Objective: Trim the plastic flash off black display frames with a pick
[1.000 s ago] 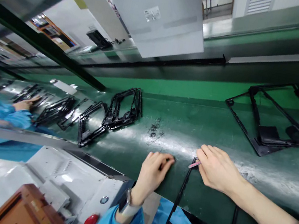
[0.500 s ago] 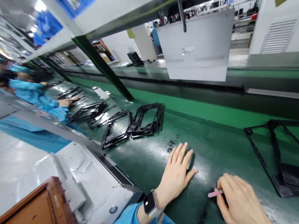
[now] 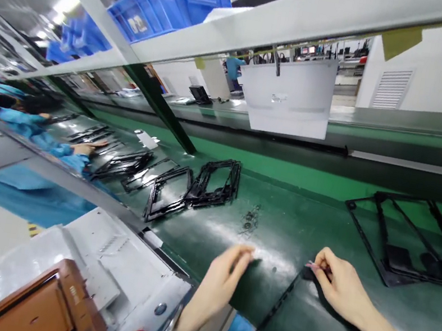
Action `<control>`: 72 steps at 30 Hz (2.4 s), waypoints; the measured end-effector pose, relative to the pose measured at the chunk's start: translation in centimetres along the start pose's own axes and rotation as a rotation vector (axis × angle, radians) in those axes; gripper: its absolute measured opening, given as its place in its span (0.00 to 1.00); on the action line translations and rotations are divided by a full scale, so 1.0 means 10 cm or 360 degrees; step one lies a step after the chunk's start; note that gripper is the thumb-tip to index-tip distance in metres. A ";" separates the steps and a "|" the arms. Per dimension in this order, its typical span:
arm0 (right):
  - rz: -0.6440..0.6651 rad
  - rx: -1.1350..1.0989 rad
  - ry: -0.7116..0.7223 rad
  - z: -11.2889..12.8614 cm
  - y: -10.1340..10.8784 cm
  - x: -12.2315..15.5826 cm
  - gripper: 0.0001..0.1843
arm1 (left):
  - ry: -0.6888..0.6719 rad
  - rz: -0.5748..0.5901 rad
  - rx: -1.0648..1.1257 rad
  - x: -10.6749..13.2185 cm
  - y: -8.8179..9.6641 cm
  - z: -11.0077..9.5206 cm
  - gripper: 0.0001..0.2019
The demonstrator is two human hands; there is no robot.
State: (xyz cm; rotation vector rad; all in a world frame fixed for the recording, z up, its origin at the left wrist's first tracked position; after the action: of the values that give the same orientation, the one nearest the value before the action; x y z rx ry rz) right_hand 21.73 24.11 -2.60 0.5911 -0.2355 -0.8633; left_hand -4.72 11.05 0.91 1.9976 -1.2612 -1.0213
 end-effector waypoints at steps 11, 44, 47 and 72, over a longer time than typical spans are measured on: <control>-0.0403 -0.0346 -0.0277 0.20 0.23 0.94 0.23 | -0.0264 0.0363 0.0124 -0.63 -0.26 -0.34 0.08; -0.0624 -0.0770 -0.0271 -0.16 0.29 0.36 0.11 | -0.1393 0.0884 0.0105 -0.69 -1.43 -1.10 0.61; -0.0568 -0.0605 -0.0276 -0.13 0.30 0.33 0.11 | -0.1373 0.0883 0.0124 -0.68 -1.44 -1.10 0.61; -0.0477 -0.0378 -0.0351 -0.11 0.30 0.28 0.08 | -0.1375 0.0871 0.0120 -0.70 -1.44 -1.13 0.58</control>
State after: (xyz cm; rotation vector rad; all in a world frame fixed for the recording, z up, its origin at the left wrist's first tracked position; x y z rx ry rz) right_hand 25.94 23.94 -1.90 0.3113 -0.2431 -1.2297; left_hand 9.87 23.86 -1.92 1.1053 -2.1431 -1.6036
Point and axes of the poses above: each hand's wrist, its own x-axis away from the middle knuckle, its own y-axis out of the back of the hand, z = x × y, the point moved 6 cm from there along -x, towards the middle knuckle, and after that the axes turned 5 degrees about -x, right-handed, at the moved point
